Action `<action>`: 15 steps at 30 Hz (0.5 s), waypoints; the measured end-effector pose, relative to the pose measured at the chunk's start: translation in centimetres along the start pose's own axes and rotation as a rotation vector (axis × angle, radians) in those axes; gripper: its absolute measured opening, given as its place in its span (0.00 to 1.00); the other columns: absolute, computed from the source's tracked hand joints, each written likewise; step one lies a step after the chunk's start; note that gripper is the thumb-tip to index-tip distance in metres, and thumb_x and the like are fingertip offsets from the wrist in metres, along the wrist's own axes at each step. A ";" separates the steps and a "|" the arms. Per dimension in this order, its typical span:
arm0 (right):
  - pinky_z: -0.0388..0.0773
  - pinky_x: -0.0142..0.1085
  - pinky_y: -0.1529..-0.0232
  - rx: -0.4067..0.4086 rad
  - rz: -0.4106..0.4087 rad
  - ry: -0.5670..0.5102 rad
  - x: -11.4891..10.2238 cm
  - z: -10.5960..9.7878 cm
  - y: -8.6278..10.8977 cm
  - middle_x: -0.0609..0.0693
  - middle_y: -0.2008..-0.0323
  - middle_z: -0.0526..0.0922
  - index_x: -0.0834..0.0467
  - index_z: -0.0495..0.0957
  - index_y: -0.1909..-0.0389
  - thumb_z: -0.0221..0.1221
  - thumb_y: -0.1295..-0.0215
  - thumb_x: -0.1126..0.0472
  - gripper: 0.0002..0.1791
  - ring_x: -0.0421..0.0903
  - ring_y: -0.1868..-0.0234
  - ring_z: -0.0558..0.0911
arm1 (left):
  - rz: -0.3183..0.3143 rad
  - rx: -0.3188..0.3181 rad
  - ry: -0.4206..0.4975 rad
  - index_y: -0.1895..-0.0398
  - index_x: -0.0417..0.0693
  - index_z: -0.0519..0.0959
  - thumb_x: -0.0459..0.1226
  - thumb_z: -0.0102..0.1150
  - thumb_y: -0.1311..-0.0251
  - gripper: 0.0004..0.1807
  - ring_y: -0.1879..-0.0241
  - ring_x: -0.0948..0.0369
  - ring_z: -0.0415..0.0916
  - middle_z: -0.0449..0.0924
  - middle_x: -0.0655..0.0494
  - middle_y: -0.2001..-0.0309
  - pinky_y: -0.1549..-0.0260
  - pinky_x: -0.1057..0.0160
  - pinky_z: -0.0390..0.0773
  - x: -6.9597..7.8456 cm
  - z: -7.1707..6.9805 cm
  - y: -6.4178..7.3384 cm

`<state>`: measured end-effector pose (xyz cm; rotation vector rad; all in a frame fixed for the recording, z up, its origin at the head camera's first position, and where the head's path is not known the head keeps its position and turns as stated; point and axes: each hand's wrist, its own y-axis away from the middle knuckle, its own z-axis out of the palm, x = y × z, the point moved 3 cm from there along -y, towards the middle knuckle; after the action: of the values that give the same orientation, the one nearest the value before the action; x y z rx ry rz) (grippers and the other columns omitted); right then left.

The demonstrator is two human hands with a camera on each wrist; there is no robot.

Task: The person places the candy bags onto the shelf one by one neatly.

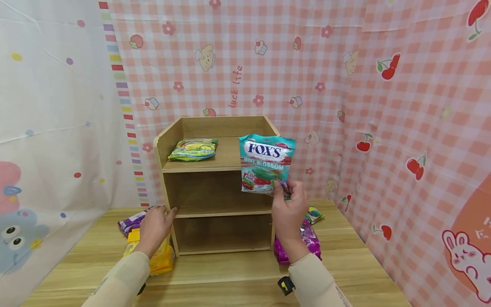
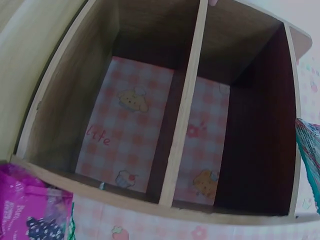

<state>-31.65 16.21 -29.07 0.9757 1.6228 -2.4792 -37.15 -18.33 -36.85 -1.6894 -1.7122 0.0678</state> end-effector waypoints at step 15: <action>0.72 0.28 0.75 -0.202 0.236 0.042 -0.8 3.6 -1.7 0.58 0.67 0.82 0.67 0.75 0.54 0.61 0.30 0.60 0.13 0.45 0.71 0.74 | -0.002 -0.011 -0.004 0.79 0.41 0.74 0.46 0.56 0.30 0.22 0.72 0.49 0.72 0.72 0.47 0.75 0.74 0.51 0.73 -0.1 0.0 0.0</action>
<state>-33.31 13.76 -26.31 1.1240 1.6241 -2.1119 -37.22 -18.41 -36.90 -1.6965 -1.7204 0.0610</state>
